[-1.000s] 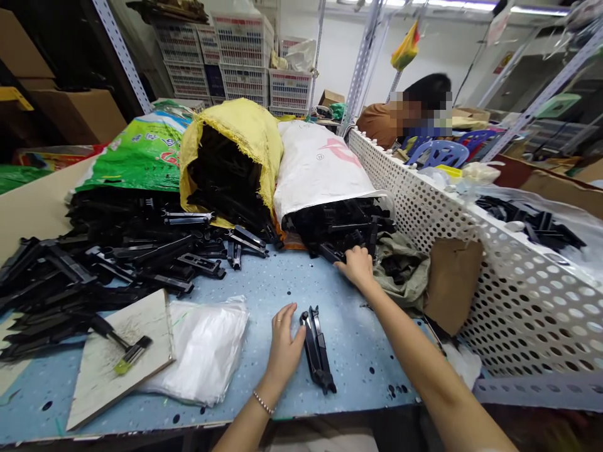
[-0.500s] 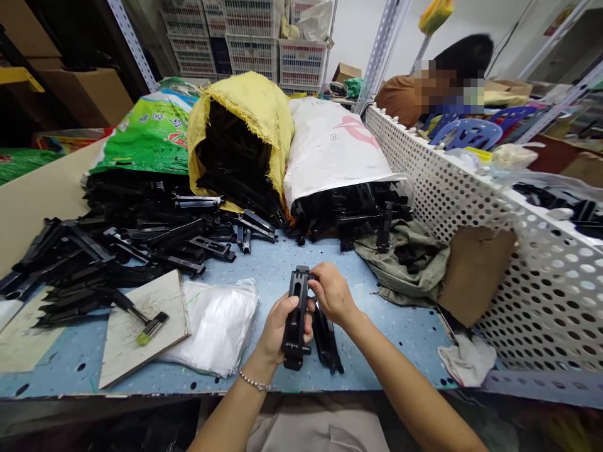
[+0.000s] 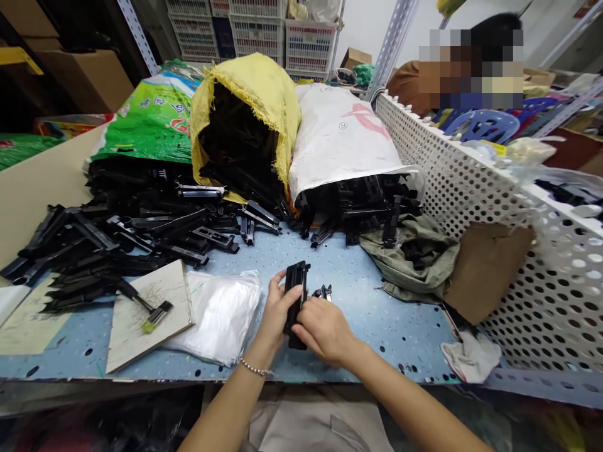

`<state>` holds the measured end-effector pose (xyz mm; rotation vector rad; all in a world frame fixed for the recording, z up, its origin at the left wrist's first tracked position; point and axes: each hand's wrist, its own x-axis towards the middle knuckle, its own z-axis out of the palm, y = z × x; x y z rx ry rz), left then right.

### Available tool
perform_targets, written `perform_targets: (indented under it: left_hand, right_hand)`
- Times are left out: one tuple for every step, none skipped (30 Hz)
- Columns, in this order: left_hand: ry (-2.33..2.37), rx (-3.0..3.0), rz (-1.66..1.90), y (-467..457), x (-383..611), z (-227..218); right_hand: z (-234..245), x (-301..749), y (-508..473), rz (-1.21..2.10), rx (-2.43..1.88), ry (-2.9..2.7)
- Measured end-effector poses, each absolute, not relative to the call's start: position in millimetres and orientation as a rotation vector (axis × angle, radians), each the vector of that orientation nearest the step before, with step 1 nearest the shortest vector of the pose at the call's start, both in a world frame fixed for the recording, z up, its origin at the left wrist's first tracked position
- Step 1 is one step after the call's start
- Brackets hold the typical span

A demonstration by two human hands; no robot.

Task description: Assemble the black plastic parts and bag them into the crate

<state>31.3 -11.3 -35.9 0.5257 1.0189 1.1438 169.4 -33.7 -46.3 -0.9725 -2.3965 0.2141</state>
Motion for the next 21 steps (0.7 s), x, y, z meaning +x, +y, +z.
perform_targets:
  left_hand:
    - [1.086, 0.568, 1.176, -13, 31, -44]
    - [1.146, 0.609, 1.198, -16, 32, -53]
    - [1.199, 0.66, 1.207, -20, 34, -63]
    - [1.242, 0.724, 1.205, -26, 36, -72]
    - [1.273, 0.797, 1.197, -32, 39, -80]
    - [1.293, 0.875, 1.188, -38, 43, -88]
    - [1.303, 0.948, 1.176, -44, 46, -93]
    - [1.303, 1.003, 1.164, -49, 49, -97]
    - [1.291, 1.033, 1.155, -53, 51, -98]
    - [1.275, 1.035, 1.156, -54, 51, -98]
    - [1.258, 1.007, 1.168, -52, 50, -95]
    - [1.233, 0.948, 1.188, -48, 47, -90]
    - [1.185, 0.853, 1.209, -41, 44, -84]
    - [1.105, 0.728, 1.219, -33, 40, -77]
    - [0.992, 0.592, 1.205, -23, 35, -69]
    - [0.865, 0.465, 1.169, -13, 31, -61]
    - [0.751, 0.362, 1.117, -4, 26, -53]
    - [0.677, 0.291, 1.063, 3, 23, -47]
    - [0.654, 0.256, 1.024, 8, 21, -41]
    - [0.677, 0.256, 1.01, 10, 19, -36]
    - [0.728, 0.283, 1.02, 9, 19, -33]
  right_hand:
    - [-47, 171, -21, 0.239, -1.027, -2.464]
    - [-48, 174, -3, 0.251, -1.114, -2.502]
    - [-48, 178, 17, 0.255, -1.212, -2.507]
    - [-48, 183, 39, 0.205, -1.377, -2.456]
    - [-48, 189, 62, 0.157, -1.466, -2.402]
    - [-48, 196, 83, 0.126, -1.506, -2.372]
    - [-48, 202, 102, 0.103, -1.533, -2.352]
    - [-49, 208, 117, 0.094, -1.533, -2.346]
    - [-48, 212, 127, 0.093, -1.525, -2.349]
    - [-48, 216, 133, 0.095, -1.514, -2.354]
    - [-47, 217, 134, 0.095, -1.507, -2.358]
    - [-46, 217, 130, 0.094, -1.488, -2.348]
    - [-43, 215, 120, 0.092, -1.439, -2.322]
    - [-41, 212, 106, 0.096, -1.351, -2.285]
    - [-37, 208, 89, 0.117, -1.229, -2.245]
    - [-34, 203, 69, 0.157, -1.07, -2.208]
    - [-30, 198, 48, 0.226, -0.909, -2.205]
    - [-27, 194, 27, 0.33, -0.781, -2.248]
    - [-24, 190, 9, 0.452, -0.685, -2.31]
    - [-23, 187, -4, 0.571, -0.646, -2.319]
    - [-22, 186, -14, 0.673, -0.657, -2.276]
